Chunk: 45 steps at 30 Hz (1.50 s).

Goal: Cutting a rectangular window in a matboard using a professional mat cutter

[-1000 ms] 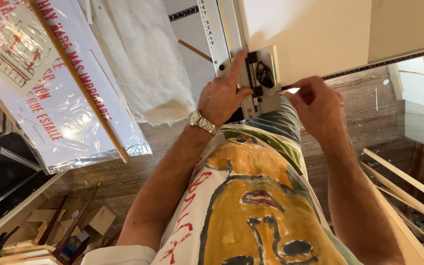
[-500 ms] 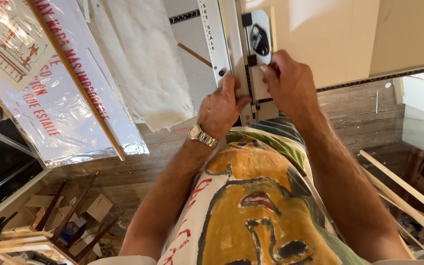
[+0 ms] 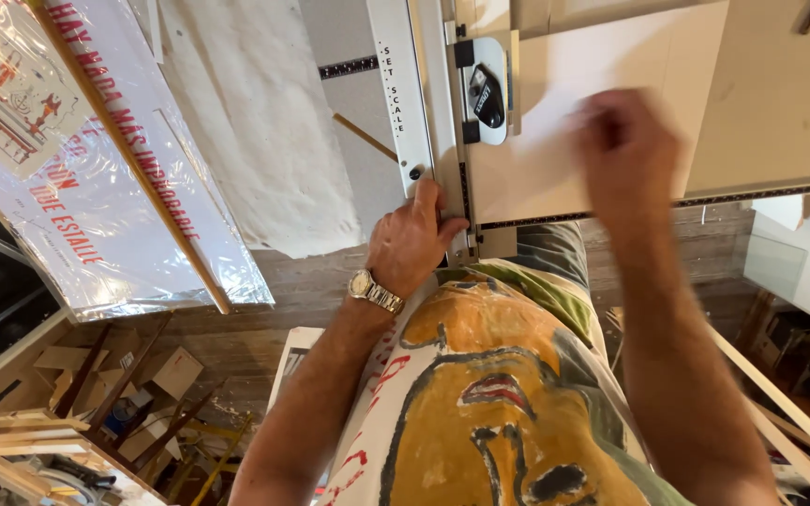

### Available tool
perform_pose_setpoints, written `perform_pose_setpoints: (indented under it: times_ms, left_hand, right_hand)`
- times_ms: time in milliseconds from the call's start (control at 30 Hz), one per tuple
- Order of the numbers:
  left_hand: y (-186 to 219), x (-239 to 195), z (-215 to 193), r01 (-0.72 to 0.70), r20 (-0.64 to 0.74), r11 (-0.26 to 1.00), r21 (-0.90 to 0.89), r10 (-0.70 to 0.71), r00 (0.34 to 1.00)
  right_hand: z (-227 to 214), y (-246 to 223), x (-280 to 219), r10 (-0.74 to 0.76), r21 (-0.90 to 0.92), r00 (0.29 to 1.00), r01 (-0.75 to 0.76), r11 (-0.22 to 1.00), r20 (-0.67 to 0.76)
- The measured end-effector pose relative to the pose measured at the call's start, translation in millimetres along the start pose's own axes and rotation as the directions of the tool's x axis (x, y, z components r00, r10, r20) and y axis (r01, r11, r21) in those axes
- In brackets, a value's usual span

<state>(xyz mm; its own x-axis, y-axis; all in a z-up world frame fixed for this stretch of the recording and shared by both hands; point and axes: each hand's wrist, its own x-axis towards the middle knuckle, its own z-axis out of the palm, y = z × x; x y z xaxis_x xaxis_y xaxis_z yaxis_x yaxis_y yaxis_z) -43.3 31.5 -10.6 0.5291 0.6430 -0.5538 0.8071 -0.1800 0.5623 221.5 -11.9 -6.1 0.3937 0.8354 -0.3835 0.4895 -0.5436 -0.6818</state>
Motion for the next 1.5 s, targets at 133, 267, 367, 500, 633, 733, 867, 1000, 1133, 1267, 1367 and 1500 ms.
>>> perform_pose_setpoints:
  times_ms: [133,267,367,500,633,733,867,1000,1133,1267,1367,1500]
  left_hand:
    - [1.5,-0.1,2.5,0.057,-0.004,0.996,-0.067,-0.057,0.998]
    - [3.2,-1.5,3.3,0.066,-0.099,0.985,-0.158,-0.082,0.992]
    - [1.2,7.0,2.5,0.027,-0.245,0.978,-0.205,-0.078,0.966]
    - [-4.6,19.3,-8.9,0.06,-0.22,0.963,-0.264,-0.121,0.968]
    - [-8.9,25.0,-13.4,0.074,-0.208,0.972,-0.224,-0.122,0.971]
    - [-9.2,26.2,-15.2,0.055,-0.198,0.97,-0.236,-0.103,0.975]
    - [-9.5,26.2,-16.6,0.045,-0.196,0.968,-0.247,-0.096,0.976]
    - [-9.4,26.4,-17.2,0.038,-0.198,0.97,-0.242,-0.088,0.976]
    - [-9.5,26.7,-18.9,0.045,-0.177,0.968,-0.246,-0.09,0.98]
    - [-7.7,26.3,-21.1,0.045,-0.173,0.964,-0.262,-0.092,0.981]
    - [-8.7,27.1,-21.2,0.047,-0.161,0.965,-0.257,-0.091,0.983]
    - [-10.5,26.3,-18.5,0.035,-0.176,0.969,-0.245,-0.08,0.981]
  right_hand:
    - [-51.1,41.2,6.5,-0.17,-0.155,0.913,0.119,0.981,-0.372]
    - [-75.7,71.7,-5.0,-0.055,-0.135,0.964,0.021,0.991,-0.259]
    - [-72.7,68.4,-2.1,0.137,0.083,0.978,-0.125,0.989,-0.158]
    - [-64.2,46.0,2.8,0.404,0.22,0.907,-0.373,0.901,-0.118]
    - [-49.7,79.9,1.8,0.372,0.426,0.909,-0.266,0.865,-0.187]
    - [-45.2,85.9,0.7,0.343,0.474,0.912,-0.205,0.856,-0.226]
    - [-42.8,90.4,0.1,0.297,0.481,0.921,-0.148,0.864,-0.251]
    - [-42.8,84.6,0.3,0.338,0.509,0.912,-0.181,0.842,-0.234]
    - [-42.2,82.3,1.2,0.346,0.522,0.909,-0.182,0.833,-0.234]
    - [-43.7,70.2,0.0,0.349,0.503,0.907,-0.194,0.842,-0.235]
    - [-43.6,72.5,-0.3,0.37,0.498,0.899,-0.217,0.84,-0.232]
    - [-42.6,70.5,-1.9,0.367,0.487,0.897,-0.213,0.847,-0.247]
